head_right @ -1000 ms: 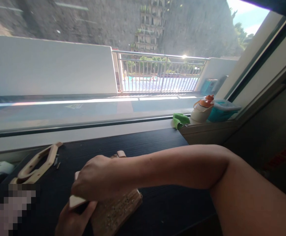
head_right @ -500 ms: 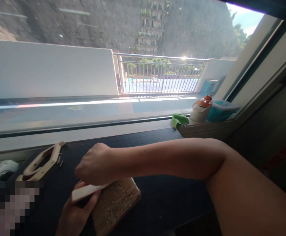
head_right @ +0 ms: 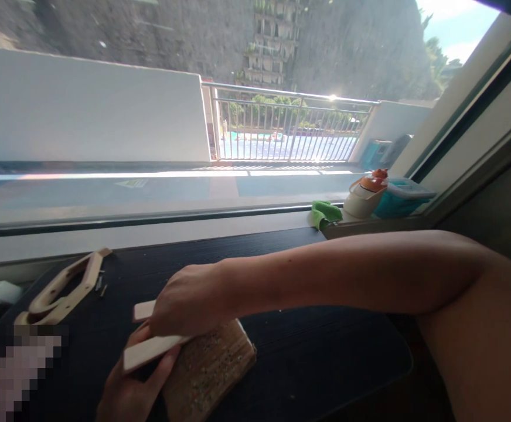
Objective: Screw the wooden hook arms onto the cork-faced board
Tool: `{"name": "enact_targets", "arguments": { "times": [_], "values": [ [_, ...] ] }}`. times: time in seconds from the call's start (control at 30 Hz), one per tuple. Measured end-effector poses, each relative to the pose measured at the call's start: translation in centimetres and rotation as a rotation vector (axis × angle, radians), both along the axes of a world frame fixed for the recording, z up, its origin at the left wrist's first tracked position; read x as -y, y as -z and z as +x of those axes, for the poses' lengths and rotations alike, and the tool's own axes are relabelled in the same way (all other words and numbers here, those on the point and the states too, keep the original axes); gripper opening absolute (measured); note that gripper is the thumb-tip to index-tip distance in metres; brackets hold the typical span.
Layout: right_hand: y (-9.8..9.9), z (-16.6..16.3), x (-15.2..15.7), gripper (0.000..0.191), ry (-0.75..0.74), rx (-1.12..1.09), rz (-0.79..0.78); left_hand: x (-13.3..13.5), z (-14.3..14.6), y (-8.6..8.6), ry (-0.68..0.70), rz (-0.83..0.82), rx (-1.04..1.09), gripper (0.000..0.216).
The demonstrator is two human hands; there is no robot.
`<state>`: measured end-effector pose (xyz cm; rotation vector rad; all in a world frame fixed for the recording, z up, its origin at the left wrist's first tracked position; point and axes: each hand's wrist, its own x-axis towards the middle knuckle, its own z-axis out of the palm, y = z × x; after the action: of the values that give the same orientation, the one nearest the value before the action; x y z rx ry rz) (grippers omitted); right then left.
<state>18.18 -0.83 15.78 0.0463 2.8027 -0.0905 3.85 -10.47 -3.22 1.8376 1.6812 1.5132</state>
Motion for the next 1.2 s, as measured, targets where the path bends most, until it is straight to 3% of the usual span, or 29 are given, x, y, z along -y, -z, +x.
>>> {"name": "enact_targets", "arguments": {
  "times": [0.47, 0.7, 0.87, 0.93, 1.07, 1.2],
  "values": [
    [0.6, -0.9, 0.0, 0.019, -0.006, -0.035, -0.004, 0.0, 0.0, -0.4, -0.02, 0.047, -0.058, 0.031],
    [0.7, -1.5, 1.3, 0.011, 0.234, 0.014, 0.009, 0.1, 0.1, -0.6, -0.042, -0.013, -0.017, 0.03],
    [0.3, -1.9, 1.6, 0.009, 0.297, -0.016, 0.08, 0.1, 0.1, -0.7, -0.042, -0.024, 0.033, 0.028],
    [-0.2, -1.8, 1.6, 0.014, 0.267, 0.001, 0.114, 0.1, 0.1, -0.7, -0.047, -0.052, 0.063, 0.028],
    [-0.9, -1.4, 1.8, 0.019, 0.041, 0.004, 0.148, 0.1, 0.0, -0.5, -0.105, -0.152, 0.111, 0.028],
    [-0.5, -1.3, 1.5, 0.019, -0.046, 0.047, 0.111, 0.0, -0.1, -0.6, -0.077, -0.094, 0.079, 0.026]
  ]
}}
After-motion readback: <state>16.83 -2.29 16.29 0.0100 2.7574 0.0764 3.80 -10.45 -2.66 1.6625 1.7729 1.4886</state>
